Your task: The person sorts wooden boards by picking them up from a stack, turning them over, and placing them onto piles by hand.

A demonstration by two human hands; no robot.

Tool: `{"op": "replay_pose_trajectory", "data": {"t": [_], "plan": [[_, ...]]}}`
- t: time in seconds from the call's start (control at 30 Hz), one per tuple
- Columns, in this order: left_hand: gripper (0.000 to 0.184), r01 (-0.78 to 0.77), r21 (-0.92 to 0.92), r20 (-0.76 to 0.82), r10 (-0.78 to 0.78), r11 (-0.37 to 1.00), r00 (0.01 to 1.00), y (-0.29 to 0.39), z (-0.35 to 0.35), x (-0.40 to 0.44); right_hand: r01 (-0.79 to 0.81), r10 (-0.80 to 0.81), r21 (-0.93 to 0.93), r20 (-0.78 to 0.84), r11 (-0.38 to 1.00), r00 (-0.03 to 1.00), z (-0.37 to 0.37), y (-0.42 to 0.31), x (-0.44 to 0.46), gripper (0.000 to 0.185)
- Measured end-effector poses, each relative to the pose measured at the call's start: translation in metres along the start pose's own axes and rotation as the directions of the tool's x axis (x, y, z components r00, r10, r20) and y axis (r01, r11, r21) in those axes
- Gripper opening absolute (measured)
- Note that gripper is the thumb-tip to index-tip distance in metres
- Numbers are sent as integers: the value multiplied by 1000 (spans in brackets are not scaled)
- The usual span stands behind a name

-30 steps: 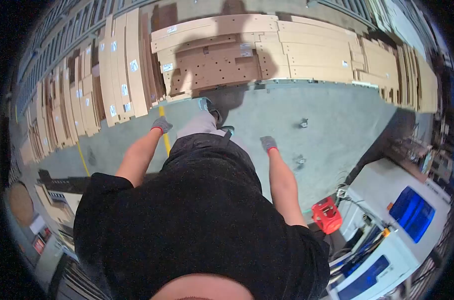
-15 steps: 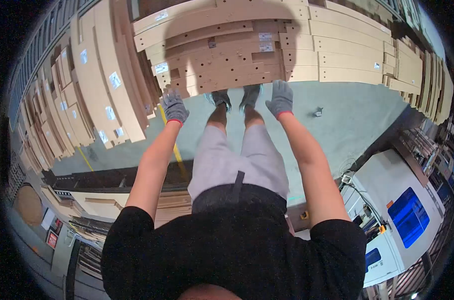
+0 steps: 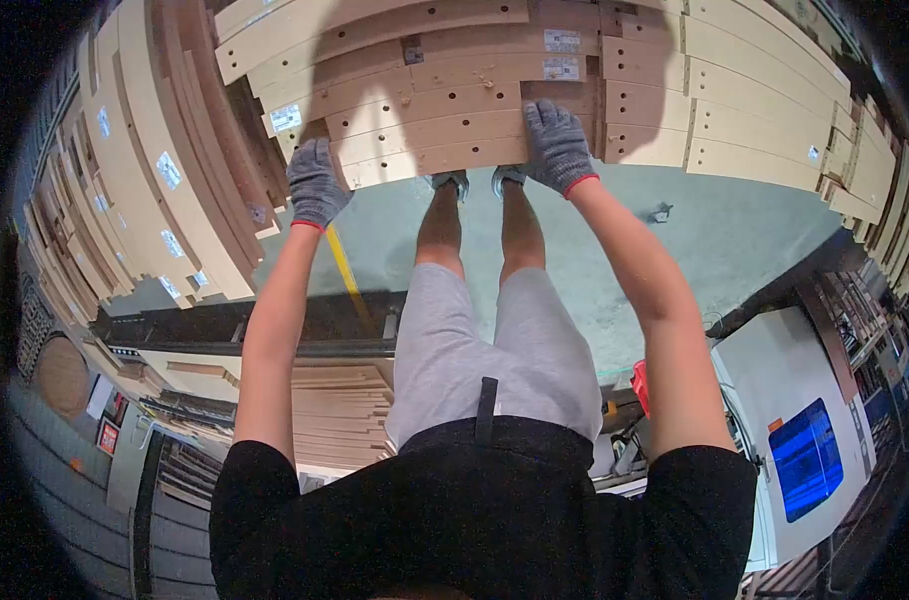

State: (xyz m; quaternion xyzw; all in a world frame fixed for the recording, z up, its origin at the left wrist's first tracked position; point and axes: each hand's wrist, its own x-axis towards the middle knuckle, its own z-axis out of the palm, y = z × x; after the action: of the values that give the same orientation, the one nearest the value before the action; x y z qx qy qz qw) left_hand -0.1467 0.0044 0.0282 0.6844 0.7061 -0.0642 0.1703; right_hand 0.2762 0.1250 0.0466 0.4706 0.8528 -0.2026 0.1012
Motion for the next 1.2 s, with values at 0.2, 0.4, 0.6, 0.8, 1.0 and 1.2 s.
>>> {"op": "replay_pose_trajectory", "data": {"t": [0.2, 0.4, 0.6, 0.8, 1.0, 1.2], "plan": [[92, -62, -202, 394, 139, 978, 909, -7, -63, 20, 74, -149, 236, 318, 969, 936, -65, 25, 17, 95], [54, 334, -428, 843, 238, 840, 481, -19, -103, 96, -522, -108, 451, 822, 724, 559, -107, 88, 81, 90], [20, 363, -518, 839, 379, 774, 390, -68, -80, 164, -642, -31, 499, 803, 582, 596, -112, 127, 126, 72], [19, 407, -618, 781, 466, 673, 417, -109, -55, 181, 176, -484, 553, 479, 814, 733, -89, 164, 150, 71], [16, 709, -402, 913, 195, 580, 358, -97, -64, 179, 116, -280, 517, 250, 848, 927, -63, 190, 145, 78], [24, 751, -403, 909, 130, 523, 397, -106, -50, 178, 120, -89, 83, -305, 989, 948, -123, 52, 93, 76]]}}
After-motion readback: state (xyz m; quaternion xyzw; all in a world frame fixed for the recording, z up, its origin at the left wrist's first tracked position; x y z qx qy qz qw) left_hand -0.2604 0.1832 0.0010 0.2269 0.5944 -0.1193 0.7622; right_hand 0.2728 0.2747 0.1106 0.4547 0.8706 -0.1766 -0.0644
